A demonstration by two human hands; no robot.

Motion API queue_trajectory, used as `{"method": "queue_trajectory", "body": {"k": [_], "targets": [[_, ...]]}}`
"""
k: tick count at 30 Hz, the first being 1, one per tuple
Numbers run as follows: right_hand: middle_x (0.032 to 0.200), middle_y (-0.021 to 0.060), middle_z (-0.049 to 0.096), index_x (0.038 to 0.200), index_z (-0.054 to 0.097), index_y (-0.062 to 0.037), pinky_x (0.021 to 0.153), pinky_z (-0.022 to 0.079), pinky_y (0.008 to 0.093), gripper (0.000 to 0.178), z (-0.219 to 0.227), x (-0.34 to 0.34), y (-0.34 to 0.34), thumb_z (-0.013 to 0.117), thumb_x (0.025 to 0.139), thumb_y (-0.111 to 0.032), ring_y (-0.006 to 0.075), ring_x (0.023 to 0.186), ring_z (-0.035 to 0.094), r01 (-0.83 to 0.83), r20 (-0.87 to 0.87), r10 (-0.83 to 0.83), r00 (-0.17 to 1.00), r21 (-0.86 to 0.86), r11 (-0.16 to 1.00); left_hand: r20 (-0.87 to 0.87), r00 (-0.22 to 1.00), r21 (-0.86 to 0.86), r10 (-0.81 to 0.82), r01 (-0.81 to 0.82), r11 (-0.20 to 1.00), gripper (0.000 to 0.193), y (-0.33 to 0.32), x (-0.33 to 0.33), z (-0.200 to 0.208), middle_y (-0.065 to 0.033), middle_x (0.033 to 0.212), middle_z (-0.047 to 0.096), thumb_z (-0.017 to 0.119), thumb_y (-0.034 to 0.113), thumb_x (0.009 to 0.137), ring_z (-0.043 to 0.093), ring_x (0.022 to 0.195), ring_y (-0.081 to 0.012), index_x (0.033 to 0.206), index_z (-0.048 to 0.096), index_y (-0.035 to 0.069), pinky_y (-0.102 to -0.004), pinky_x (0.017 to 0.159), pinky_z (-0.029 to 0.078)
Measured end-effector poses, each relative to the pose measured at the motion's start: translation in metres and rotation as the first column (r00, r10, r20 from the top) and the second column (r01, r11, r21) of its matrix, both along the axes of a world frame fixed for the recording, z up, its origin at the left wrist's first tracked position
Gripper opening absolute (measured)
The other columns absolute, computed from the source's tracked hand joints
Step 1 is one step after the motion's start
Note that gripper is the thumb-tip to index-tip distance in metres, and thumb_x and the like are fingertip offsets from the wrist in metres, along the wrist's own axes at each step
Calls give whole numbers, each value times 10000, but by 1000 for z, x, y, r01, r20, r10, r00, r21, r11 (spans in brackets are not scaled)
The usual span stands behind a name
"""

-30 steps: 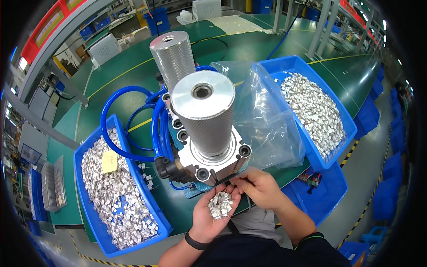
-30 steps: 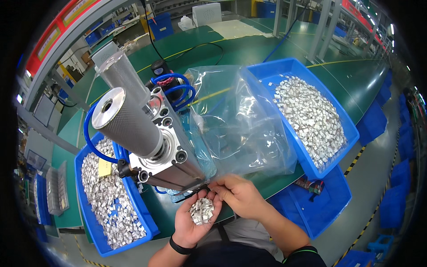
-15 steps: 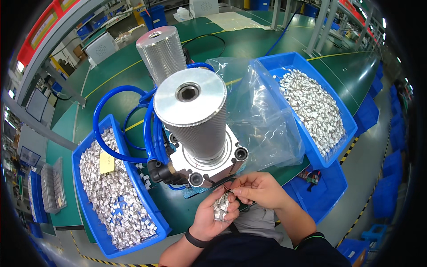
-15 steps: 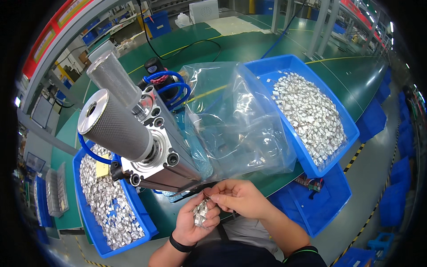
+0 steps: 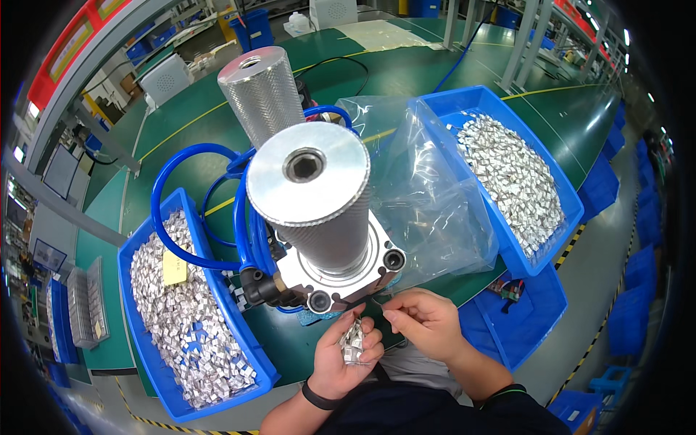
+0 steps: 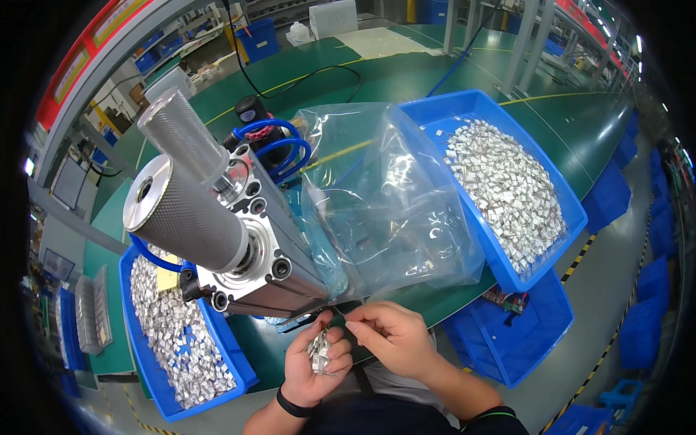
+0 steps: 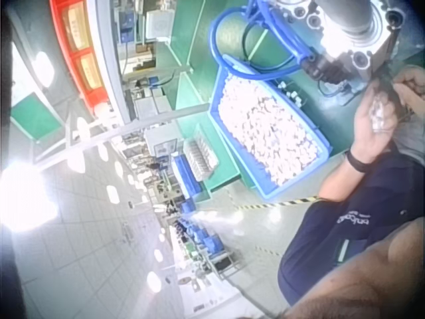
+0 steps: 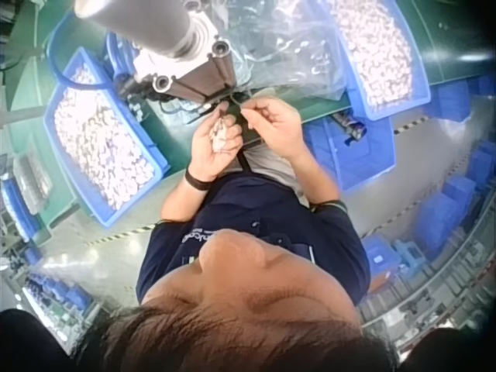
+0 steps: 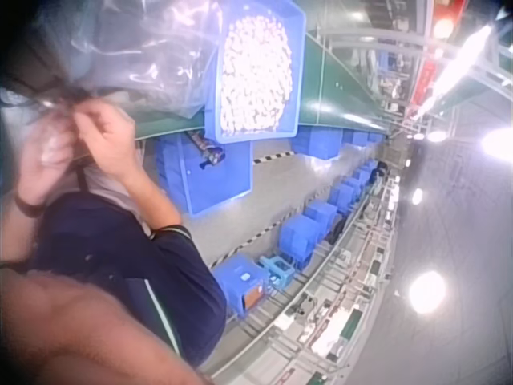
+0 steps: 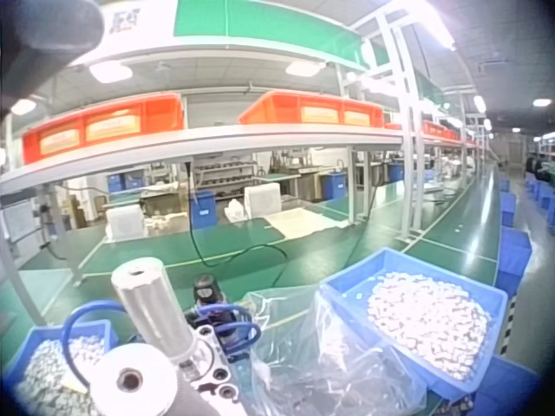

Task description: Assembling small metal components onto a mechanical cylinder device.

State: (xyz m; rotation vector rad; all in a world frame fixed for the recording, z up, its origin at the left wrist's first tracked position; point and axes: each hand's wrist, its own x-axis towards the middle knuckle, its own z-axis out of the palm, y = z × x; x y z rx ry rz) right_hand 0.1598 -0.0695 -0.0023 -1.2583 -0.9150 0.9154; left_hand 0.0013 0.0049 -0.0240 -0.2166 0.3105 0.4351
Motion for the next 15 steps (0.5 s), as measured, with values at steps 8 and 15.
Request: {"method": "queue_trajectory", "body": {"k": [8,15], "targets": [[899,103,638,957,672,69,574,495,211,110,-3,-5,16,669,850,43,114,690,651,97,217,-108,970,62,993,-52,999,15,12,-11,1000,185,-1,-1,-2,-79,835,579,467,203,988,476,669,-176,1107,583,122,-272,515,380],[913,116,673,985,678,53,620,530,237,137,-8,-6,20,673,855,11,130,712,667,104,190,-110,976,41,994,-66,998,11,15,-15,1000,166,-1,0,0,-78,823,580,469,206,989,469,658,-172,1076,579,117,-267,503,368]]}}
